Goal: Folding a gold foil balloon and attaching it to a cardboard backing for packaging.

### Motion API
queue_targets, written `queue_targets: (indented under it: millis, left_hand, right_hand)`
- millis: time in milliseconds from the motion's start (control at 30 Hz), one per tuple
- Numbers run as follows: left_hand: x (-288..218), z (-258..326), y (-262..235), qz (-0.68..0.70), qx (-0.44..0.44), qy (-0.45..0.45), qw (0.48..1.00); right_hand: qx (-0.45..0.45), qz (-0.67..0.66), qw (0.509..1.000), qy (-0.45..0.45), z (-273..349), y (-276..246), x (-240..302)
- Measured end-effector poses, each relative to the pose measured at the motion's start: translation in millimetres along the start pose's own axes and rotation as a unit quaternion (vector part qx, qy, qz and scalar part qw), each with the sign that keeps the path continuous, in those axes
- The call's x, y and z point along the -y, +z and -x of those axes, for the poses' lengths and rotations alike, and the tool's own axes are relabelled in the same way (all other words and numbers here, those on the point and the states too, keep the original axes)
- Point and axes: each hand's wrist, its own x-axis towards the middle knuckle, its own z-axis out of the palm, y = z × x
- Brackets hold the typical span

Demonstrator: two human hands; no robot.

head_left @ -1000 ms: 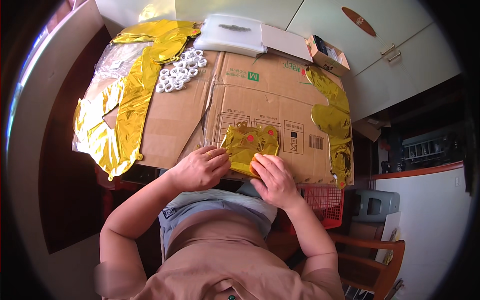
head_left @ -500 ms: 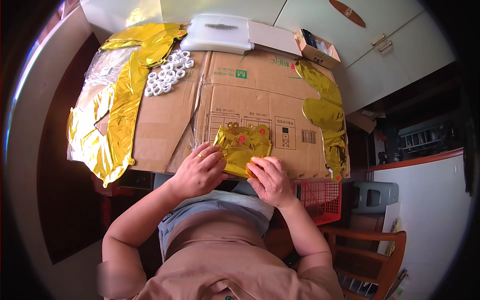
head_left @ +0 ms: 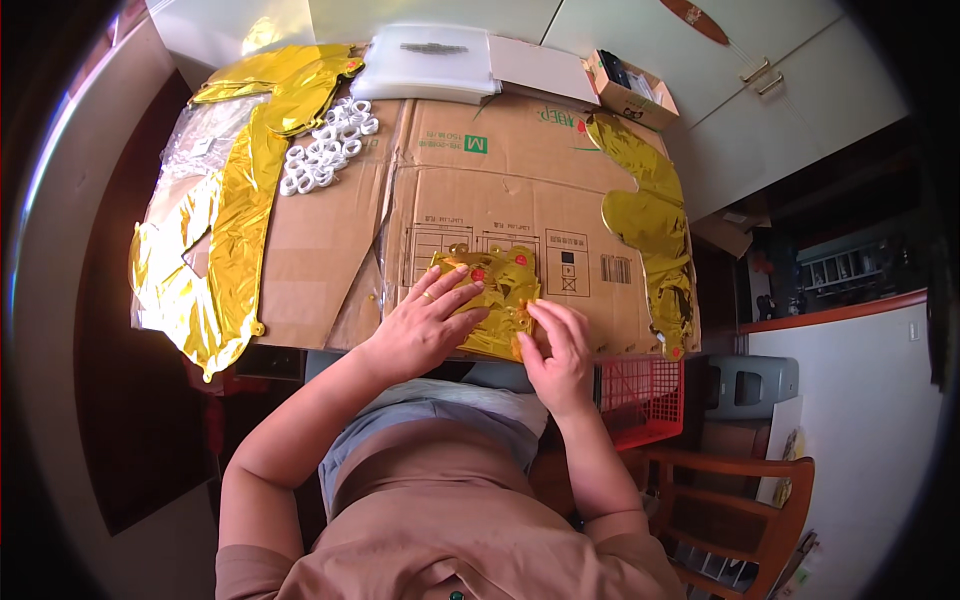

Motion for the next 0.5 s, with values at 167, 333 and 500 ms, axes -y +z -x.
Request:
queue_targets:
  millis: [167, 333, 500]
  left_hand:
    - [-3, 0, -2, -0.017, 0.009, -0.012, 1.0]
    - [-2, 0, 0, -0.02, 0.003, -0.013, 1.0]
    - [-2, -1, -4, -0.009, -0.011, -0.007, 1.0]
  right_hand:
    - [-0.03, 0.039, 0.999, -0.003, 10, -18, 7]
    - [0.039, 0.046, 0.996, -0.071, 16, -9, 22]
    - [0.163, 0.097, 0.979, -0.074, 26, 6, 19]
